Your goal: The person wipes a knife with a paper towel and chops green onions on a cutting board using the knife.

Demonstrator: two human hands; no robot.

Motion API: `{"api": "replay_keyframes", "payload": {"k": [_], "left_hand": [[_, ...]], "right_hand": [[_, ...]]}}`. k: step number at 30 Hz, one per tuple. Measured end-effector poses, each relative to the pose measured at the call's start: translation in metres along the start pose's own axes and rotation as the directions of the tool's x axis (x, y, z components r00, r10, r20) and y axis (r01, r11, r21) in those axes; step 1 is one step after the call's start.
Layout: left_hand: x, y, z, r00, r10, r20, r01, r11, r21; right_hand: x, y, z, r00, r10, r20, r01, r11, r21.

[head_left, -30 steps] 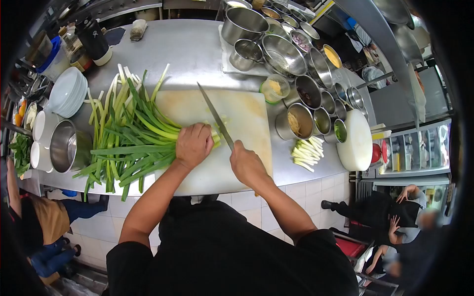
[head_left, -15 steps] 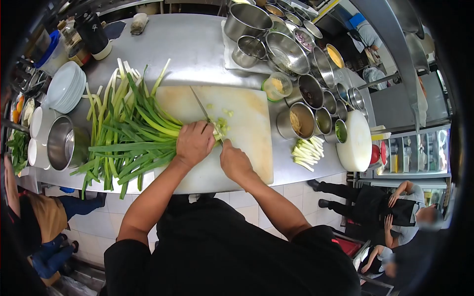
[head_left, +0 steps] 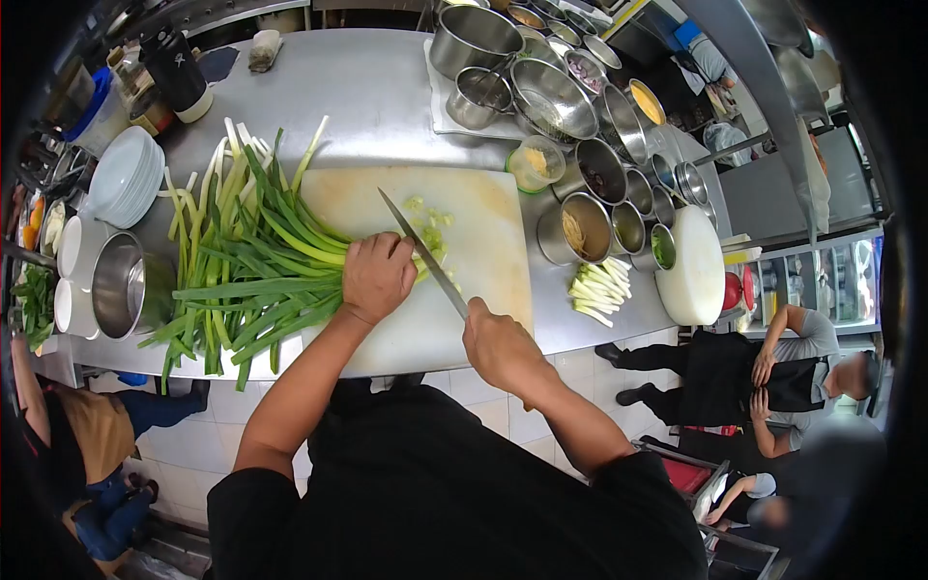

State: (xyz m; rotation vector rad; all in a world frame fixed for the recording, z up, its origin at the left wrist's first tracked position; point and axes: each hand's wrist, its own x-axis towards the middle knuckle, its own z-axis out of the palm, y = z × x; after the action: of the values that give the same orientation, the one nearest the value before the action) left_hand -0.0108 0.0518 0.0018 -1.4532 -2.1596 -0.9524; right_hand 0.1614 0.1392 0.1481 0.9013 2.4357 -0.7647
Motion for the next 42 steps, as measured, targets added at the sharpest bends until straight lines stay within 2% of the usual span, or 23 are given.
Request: {"api": "replay_keyframes", "payload": {"k": [5, 7, 8, 11, 13, 15, 20, 24, 27, 29, 33, 35, 37, 40, 42], "left_hand": [[-0.004, -0.002, 0.004, 0.999, -0.013, 0.039, 0.013, 1.000, -0.003], [-0.002, -0.004, 0.005, 0.998, -0.010, 0.057, 0.009, 1.000, 0.015], [-0.003, -0.004, 0.005, 0.998, -0.008, 0.056, 0.008, 1.000, 0.002], [-0.007, -0.003, 0.003, 0.999, -0.008, 0.045, 0.008, 1.000, -0.010], [-0.006, -0.005, 0.006, 1.000, 0.000, 0.020, 0.001, 1.000, -0.009], [-0.008, -0.006, 0.009, 0.998, -0.036, -0.051, 0.032, 0.997, -0.072], [-0.002, 0.000, -0.002, 0.999, -0.037, -0.015, 0.036, 0.999, -0.037], [-0.003, -0.002, 0.000, 0.999, -0.032, -0.020, 0.031, 0.998, -0.051], [-0.003, -0.002, 0.001, 0.999, -0.041, 0.010, 0.041, 0.998, -0.054], [-0.005, -0.002, 0.000, 0.999, -0.044, 0.019, 0.045, 0.997, -0.056], [-0.006, -0.004, 0.002, 0.999, -0.030, -0.010, 0.029, 0.998, -0.058], [-0.008, -0.004, 0.004, 0.998, -0.031, -0.055, 0.028, 0.998, -0.062], [-0.007, -0.005, 0.003, 0.995, -0.039, -0.096, 0.033, 0.997, -0.066], [-0.007, -0.003, 0.003, 0.993, -0.026, -0.111, 0.022, 0.999, -0.038], [-0.005, -0.003, -0.001, 0.997, -0.027, -0.067, 0.027, 1.000, 0.007]], "right_hand": [[0.045, 0.009, 0.035, 1.000, -0.018, -0.008, 0.018, 1.000, 0.008], [0.085, 0.022, 0.073, 0.978, -0.089, -0.188, 0.095, 0.995, 0.023], [0.093, 0.024, 0.078, 0.978, -0.093, -0.189, 0.099, 0.995, 0.023], [0.099, 0.026, 0.082, 0.964, -0.088, -0.250, 0.104, 0.993, 0.053], [0.096, 0.029, 0.072, 0.961, -0.078, -0.265, 0.121, 0.981, 0.153], [0.079, 0.026, 0.058, 0.955, -0.083, -0.283, 0.134, 0.977, 0.167], [0.010, 0.005, 0.015, 0.990, -0.054, -0.132, 0.062, 0.996, 0.060], [0.009, 0.005, 0.019, 0.997, -0.039, -0.065, 0.038, 0.999, -0.022], [0.052, 0.011, 0.052, 0.992, -0.079, -0.095, 0.079, 0.997, -0.012], [0.090, 0.018, 0.085, 0.976, -0.076, -0.204, 0.082, 0.996, 0.023], [0.095, 0.020, 0.078, 0.968, -0.074, -0.241, 0.095, 0.993, 0.075], [0.090, 0.025, 0.071, 0.968, -0.044, -0.249, 0.092, 0.979, 0.184], [0.073, 0.021, 0.059, 0.959, -0.044, -0.280, 0.096, 0.980, 0.174], [0.028, 0.004, 0.025, 0.976, -0.034, -0.216, 0.054, 0.995, 0.088], [0.003, -0.009, 0.007, 0.998, -0.026, -0.060, 0.027, 0.999, 0.017]]}}
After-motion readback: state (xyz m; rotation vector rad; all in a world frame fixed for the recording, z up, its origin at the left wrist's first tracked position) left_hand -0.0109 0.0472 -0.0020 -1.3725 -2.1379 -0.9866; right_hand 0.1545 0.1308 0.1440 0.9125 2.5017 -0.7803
